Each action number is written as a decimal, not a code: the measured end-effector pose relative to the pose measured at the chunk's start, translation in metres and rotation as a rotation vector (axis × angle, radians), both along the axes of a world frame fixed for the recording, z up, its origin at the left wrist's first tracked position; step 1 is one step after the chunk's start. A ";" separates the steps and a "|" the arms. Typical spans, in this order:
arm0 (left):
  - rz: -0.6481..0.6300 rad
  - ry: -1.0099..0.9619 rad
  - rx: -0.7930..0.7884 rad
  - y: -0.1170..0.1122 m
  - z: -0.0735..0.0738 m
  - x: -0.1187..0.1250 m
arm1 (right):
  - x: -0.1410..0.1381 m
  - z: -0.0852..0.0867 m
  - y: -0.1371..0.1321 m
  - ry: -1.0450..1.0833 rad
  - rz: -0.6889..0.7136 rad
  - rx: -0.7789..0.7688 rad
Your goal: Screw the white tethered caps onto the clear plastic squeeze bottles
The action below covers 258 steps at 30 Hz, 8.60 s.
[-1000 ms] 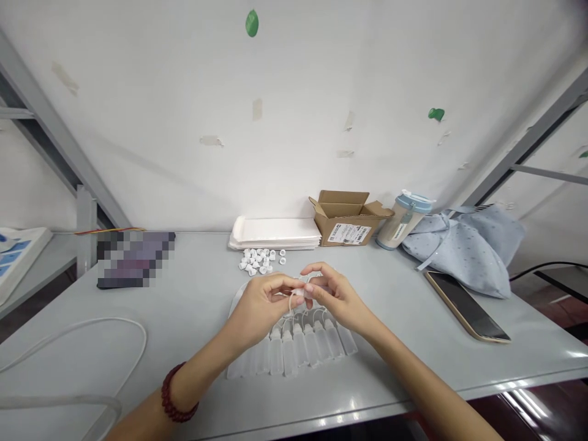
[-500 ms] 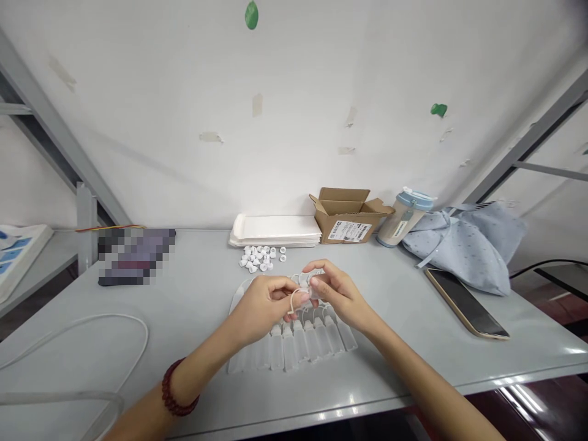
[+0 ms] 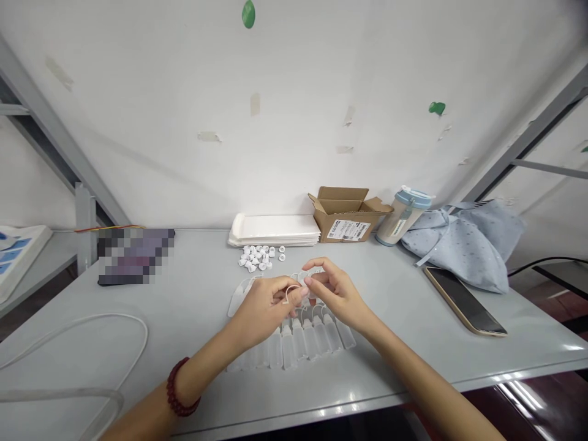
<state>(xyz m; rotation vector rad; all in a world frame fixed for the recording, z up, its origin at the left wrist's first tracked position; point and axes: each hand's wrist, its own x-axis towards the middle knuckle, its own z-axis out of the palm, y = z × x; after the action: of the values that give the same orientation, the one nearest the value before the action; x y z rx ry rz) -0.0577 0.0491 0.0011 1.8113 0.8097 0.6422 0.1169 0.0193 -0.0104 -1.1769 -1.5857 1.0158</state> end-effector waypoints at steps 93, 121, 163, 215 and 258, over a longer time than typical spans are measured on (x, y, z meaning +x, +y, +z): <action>0.311 0.458 0.648 0.091 -0.041 -0.021 | 0.101 -0.038 0.075 -0.454 -0.639 0.106; 0.336 0.472 0.666 0.081 -0.040 -0.018 | 0.116 -0.051 0.084 -0.644 -0.553 0.207; 0.309 -0.030 0.184 0.015 -0.005 0.003 | 0.020 -0.027 0.025 -0.552 -0.239 0.488; 0.048 -0.029 0.029 0.015 0.007 -0.004 | -0.001 -0.024 0.012 -0.537 -0.316 1.085; 0.040 -0.094 -0.044 0.020 0.000 -0.007 | 0.001 -0.022 0.011 -0.400 -0.192 0.892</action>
<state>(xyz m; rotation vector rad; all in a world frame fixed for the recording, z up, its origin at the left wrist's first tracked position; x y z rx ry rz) -0.0644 0.0686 0.0009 1.7159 0.7929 0.7252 0.1179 0.0303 -0.0323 -0.8780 -1.8769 -0.1103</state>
